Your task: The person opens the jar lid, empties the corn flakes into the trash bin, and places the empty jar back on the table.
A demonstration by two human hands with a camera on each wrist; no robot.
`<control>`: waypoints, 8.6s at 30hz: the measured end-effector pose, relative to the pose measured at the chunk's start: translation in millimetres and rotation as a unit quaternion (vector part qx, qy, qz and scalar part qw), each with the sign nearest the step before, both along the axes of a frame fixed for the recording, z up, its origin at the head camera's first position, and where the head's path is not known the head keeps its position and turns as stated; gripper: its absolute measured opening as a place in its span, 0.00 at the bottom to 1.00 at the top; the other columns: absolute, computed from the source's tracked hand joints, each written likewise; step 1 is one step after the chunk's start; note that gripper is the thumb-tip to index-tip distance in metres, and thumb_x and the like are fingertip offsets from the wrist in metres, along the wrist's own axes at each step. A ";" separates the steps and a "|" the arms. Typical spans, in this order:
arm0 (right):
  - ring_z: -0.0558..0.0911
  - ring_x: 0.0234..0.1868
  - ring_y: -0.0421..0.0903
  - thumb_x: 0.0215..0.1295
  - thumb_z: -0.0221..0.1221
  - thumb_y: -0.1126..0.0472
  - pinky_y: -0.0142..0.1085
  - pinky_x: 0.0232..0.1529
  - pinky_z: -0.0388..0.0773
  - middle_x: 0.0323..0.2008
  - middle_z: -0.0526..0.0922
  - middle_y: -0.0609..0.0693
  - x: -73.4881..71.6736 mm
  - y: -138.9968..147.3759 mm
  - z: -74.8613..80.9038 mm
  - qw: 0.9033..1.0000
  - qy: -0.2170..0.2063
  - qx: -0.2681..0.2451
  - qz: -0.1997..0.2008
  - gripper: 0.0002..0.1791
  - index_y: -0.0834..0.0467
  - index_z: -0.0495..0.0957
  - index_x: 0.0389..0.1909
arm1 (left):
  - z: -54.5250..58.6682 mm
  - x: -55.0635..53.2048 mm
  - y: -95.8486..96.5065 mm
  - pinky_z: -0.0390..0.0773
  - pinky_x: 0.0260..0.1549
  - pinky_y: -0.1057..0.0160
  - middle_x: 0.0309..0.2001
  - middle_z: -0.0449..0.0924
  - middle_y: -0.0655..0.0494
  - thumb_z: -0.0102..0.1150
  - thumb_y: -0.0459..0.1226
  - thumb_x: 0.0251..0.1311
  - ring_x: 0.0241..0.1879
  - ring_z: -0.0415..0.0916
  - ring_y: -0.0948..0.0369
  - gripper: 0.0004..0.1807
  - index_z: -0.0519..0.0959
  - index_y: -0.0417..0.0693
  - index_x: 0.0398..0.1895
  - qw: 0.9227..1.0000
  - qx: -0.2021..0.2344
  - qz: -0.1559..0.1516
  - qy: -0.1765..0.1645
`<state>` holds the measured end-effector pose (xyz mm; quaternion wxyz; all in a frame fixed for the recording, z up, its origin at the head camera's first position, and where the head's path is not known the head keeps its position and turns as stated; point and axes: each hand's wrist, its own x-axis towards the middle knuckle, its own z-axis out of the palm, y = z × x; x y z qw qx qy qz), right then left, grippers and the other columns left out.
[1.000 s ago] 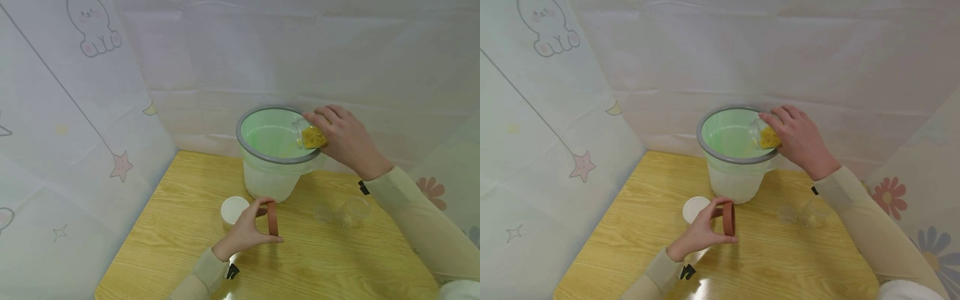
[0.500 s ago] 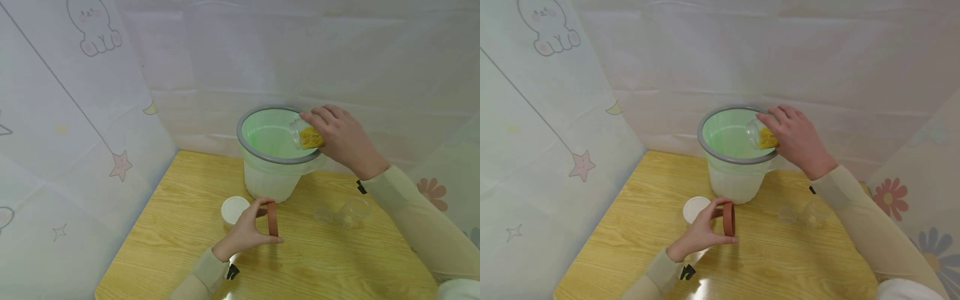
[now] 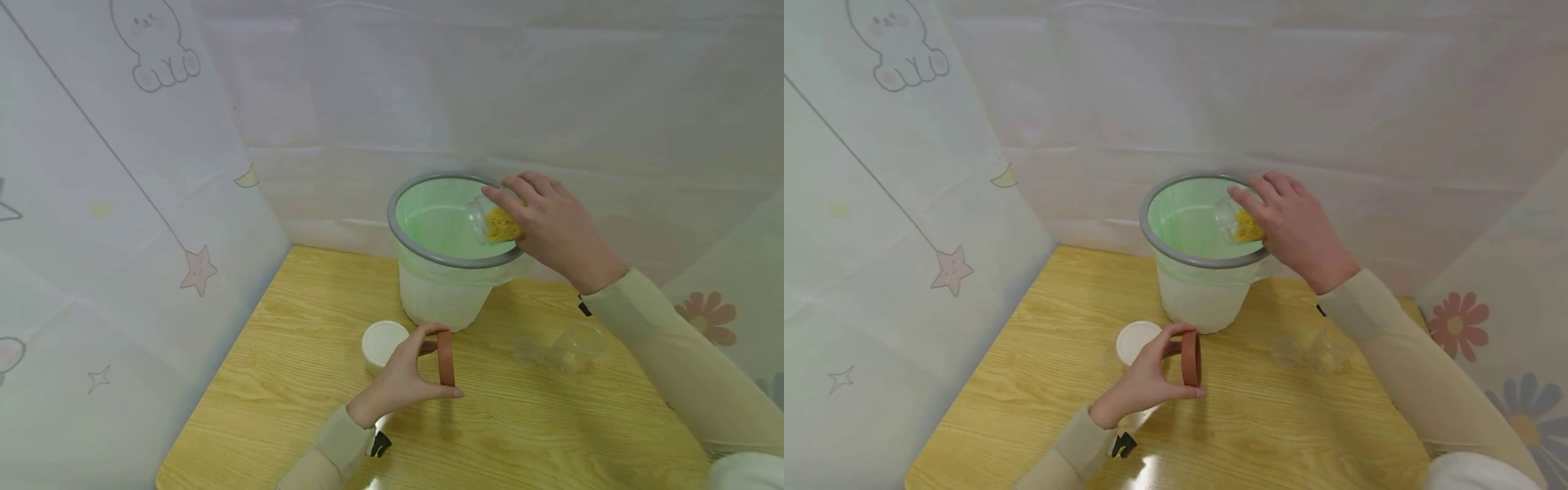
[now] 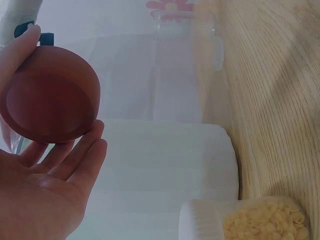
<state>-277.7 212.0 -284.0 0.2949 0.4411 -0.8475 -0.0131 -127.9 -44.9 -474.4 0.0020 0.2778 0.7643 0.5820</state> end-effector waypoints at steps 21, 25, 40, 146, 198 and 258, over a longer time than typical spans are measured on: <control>0.71 0.60 0.67 0.41 0.73 0.80 0.60 0.58 0.72 0.58 0.74 0.67 -1.0 -1.1 -4.1 0.999 0.033 0.017 0.004 0.50 0.60 0.69 0.71 | 0.0 -0.1 -0.1 0.73 0.61 0.59 0.64 0.70 0.64 0.83 0.44 0.48 0.63 0.70 0.63 0.48 0.63 0.59 0.71 1.000 -0.002 -0.007 -0.001; 0.71 0.59 0.67 0.43 0.70 0.81 0.60 0.58 0.73 0.58 0.74 0.67 -1.2 -2.0 -4.1 0.999 0.043 0.018 0.009 0.48 0.60 0.70 0.70 | -0.2 -0.6 -0.2 0.73 0.61 0.59 0.65 0.70 0.64 0.83 0.44 0.48 0.64 0.70 0.63 0.48 0.63 0.59 0.71 1.000 -0.003 -0.009 0.002; 0.72 0.58 0.67 0.46 0.69 0.81 0.59 0.58 0.73 0.57 0.74 0.67 -1.4 -2.7 -5.0 0.999 0.047 0.015 0.012 0.45 0.61 0.70 0.70 | -2.3 -0.6 0.3 0.73 0.61 0.59 0.64 0.70 0.64 0.83 0.45 0.48 0.63 0.70 0.63 0.48 0.64 0.60 0.70 1.000 0.000 -0.007 -0.008; 0.73 0.55 0.67 0.50 0.63 0.83 0.59 0.53 0.75 0.53 0.76 0.66 -7.2 4.6 12.1 0.998 0.050 0.033 0.005 0.32 0.68 0.70 0.58 | 2.9 -1.9 6.6 0.73 0.61 0.61 0.65 0.69 0.64 0.84 0.43 0.47 0.64 0.69 0.64 0.50 0.62 0.56 0.72 1.000 -0.009 -0.020 -0.007; 0.72 0.53 0.64 0.41 0.76 0.54 0.58 0.53 0.73 0.52 0.76 0.64 -4.5 0.0 16.8 0.993 -0.105 -0.058 0.004 0.45 0.68 0.70 0.61 | 2.6 1.3 6.1 0.72 0.62 0.61 0.66 0.69 0.66 0.83 0.45 0.47 0.64 0.69 0.64 0.50 0.62 0.62 0.72 0.999 -0.013 -0.015 -0.025; 0.74 0.56 0.64 0.51 0.77 0.45 0.58 0.57 0.70 0.55 0.77 0.63 -6.7 -18.1 17.4 0.972 -0.140 -0.184 -0.045 0.44 0.64 0.71 0.63 | -0.6 3.0 7.9 0.72 0.61 0.63 0.67 0.67 0.64 0.83 0.46 0.46 0.65 0.68 0.63 0.51 0.62 0.61 0.72 0.999 -0.013 -0.026 -0.034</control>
